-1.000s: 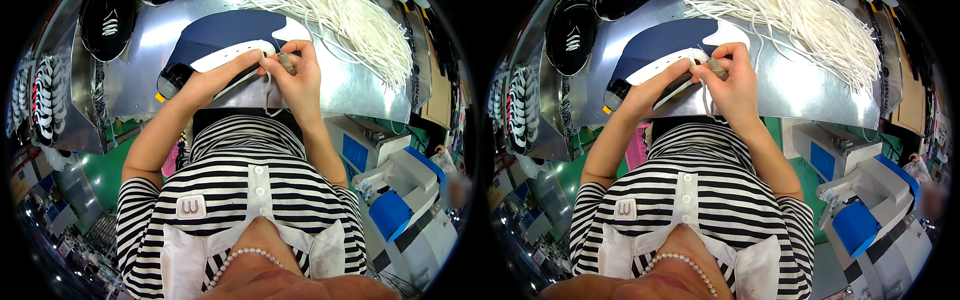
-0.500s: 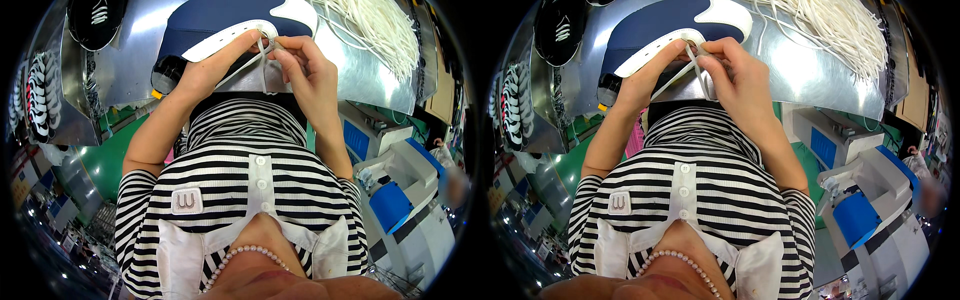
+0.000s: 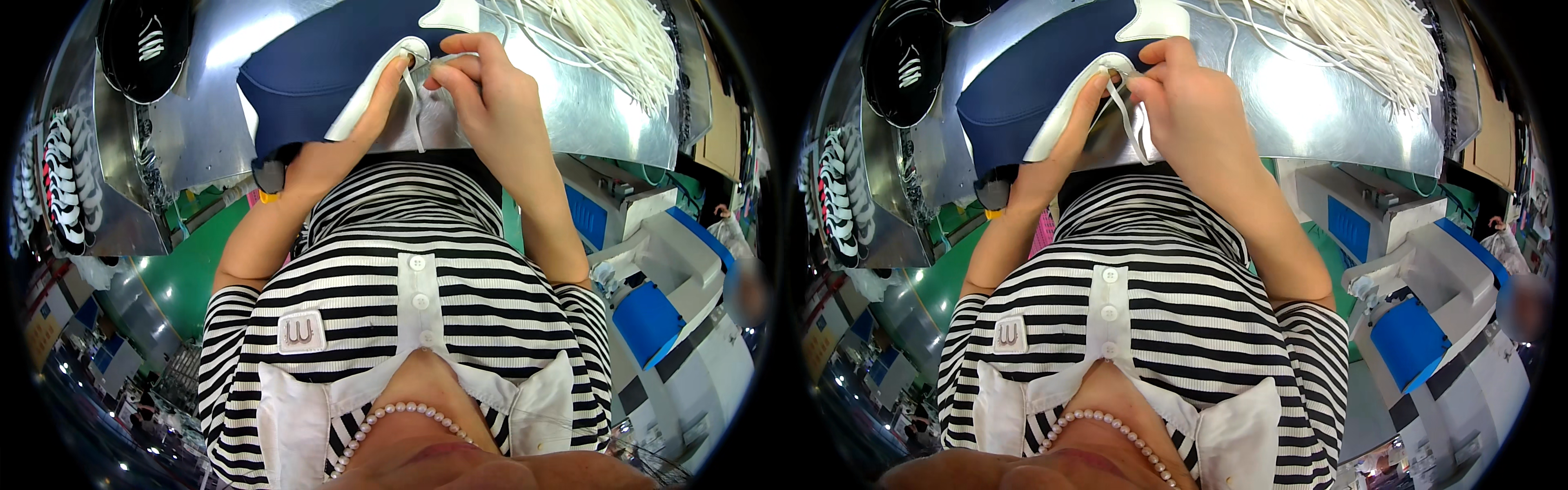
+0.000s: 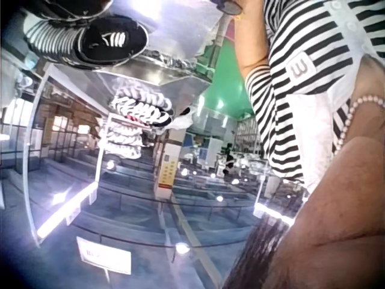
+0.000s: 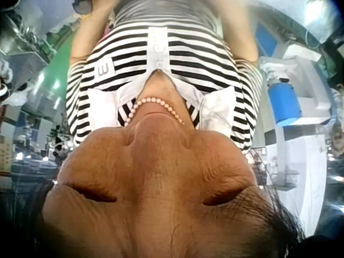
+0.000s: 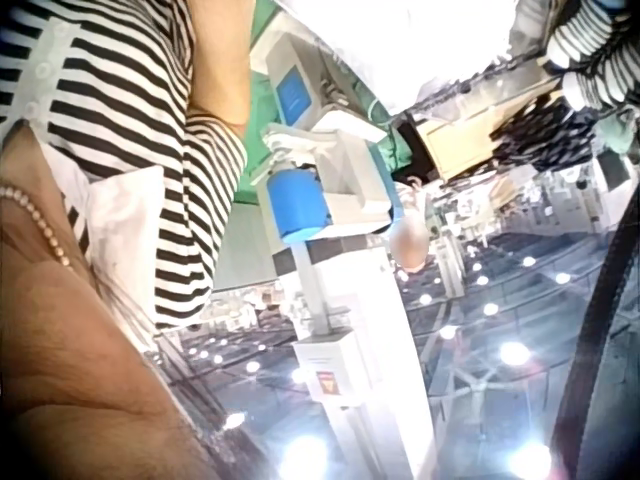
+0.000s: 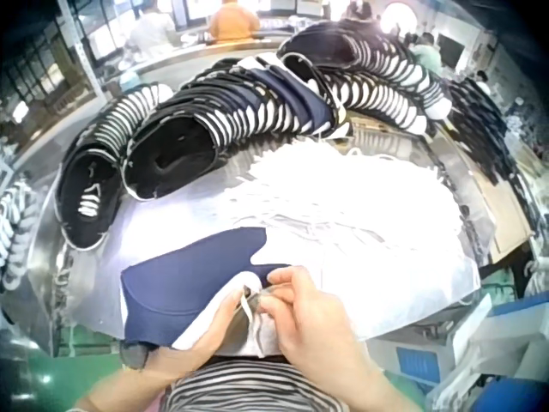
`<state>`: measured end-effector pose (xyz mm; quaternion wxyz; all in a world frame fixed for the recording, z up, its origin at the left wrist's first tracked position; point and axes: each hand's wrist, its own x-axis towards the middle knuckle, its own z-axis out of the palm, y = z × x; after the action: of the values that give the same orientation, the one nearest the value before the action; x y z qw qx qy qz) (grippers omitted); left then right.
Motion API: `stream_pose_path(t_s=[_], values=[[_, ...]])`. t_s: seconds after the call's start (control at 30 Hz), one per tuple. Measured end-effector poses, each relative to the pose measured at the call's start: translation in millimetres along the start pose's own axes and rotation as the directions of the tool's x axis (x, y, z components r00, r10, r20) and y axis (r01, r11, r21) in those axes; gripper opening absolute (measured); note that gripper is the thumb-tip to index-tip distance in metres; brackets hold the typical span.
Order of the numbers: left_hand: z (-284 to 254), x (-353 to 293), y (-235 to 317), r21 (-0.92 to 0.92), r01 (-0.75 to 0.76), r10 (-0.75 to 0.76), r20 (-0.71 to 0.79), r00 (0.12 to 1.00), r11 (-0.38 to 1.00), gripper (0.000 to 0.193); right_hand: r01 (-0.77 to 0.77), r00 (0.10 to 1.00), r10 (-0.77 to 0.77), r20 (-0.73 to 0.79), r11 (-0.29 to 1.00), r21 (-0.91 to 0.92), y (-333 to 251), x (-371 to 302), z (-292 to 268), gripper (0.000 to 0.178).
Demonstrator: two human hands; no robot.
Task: The person threads white shoelaces through the eyelets of a sneaker, pulls the laces taut, and adjusts them. The person then uses a small tool to trim the lace ends and continues lacing the shoe.
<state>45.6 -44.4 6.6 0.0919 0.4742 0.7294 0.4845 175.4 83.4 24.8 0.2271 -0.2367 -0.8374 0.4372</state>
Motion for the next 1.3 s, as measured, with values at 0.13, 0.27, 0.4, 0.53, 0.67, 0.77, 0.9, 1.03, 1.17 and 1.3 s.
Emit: stream_pose_path(t_s=[0.13, 0.27, 0.4, 0.53, 0.67, 0.77, 0.9, 1.03, 1.17, 1.3], values=[[-4, -2, 9, 0.399, -0.268, 0.269, 0.055, 0.962, 0.877, 0.018, 0.133, 0.99, -0.139, -0.005, 0.956, -0.263, -3, 3, 13, 0.026], [-6, -3, -2, 0.366, -0.339, 0.345, 0.051, 0.937, 0.867, 0.018, 0.143, 0.99, -0.131, 0.057, 0.893, -0.426, -14, 4, 22, 0.026], [-3, 2, 19, 0.296, -0.291, 0.278, 0.088, 0.957, 0.91, 0.025, 0.073, 0.991, -0.038, 0.127, 0.956, -0.283, -11, 11, 20, 0.032], [0, -4, -8, 0.352, -0.326, 0.337, 0.031, 0.941, 0.878, 0.022, 0.118, 0.992, -0.092, 0.092, 0.936, -0.332, -9, 13, 26, 0.024], [-7, -10, -30, -0.457, 0.356, -0.344, 0.113, 0.932, 0.815, 0.023, 0.301, 0.951, -0.269, 0.155, 0.922, -0.244, -3, 10, -5, 0.019], [-31, 6, -44, -0.6, 0.538, -0.384, 0.377, 0.843, 0.592, 0.04, -0.087, 0.99, 0.072, -0.123, 0.989, -0.121, 15, 12, -43, 0.035], [-25, 21, -14, -0.474, 0.438, -0.423, 0.146, 0.895, 0.764, 0.032, -0.318, 0.948, 0.272, 0.166, 0.845, 0.431, 25, 42, -11, 0.047], [-42, 28, -30, -0.137, 0.39, -0.342, 0.281, 0.897, 0.911, 0.049, -0.329, 0.927, 0.373, 0.037, 0.762, 0.558, 33, 58, -2, 0.033], [-54, 21, -11, 0.349, -0.041, -0.143, 0.484, 0.864, 0.936, 0.049, -0.285, 0.929, 0.371, 0.007, 0.701, 0.654, 60, 57, 3, 0.021], [-44, 13, -14, 0.349, -0.117, -0.003, 0.324, 0.946, 0.93, 0.029, -0.403, 0.914, 0.383, 0.133, 0.827, 0.391, 43, 16, 5, 0.022]])
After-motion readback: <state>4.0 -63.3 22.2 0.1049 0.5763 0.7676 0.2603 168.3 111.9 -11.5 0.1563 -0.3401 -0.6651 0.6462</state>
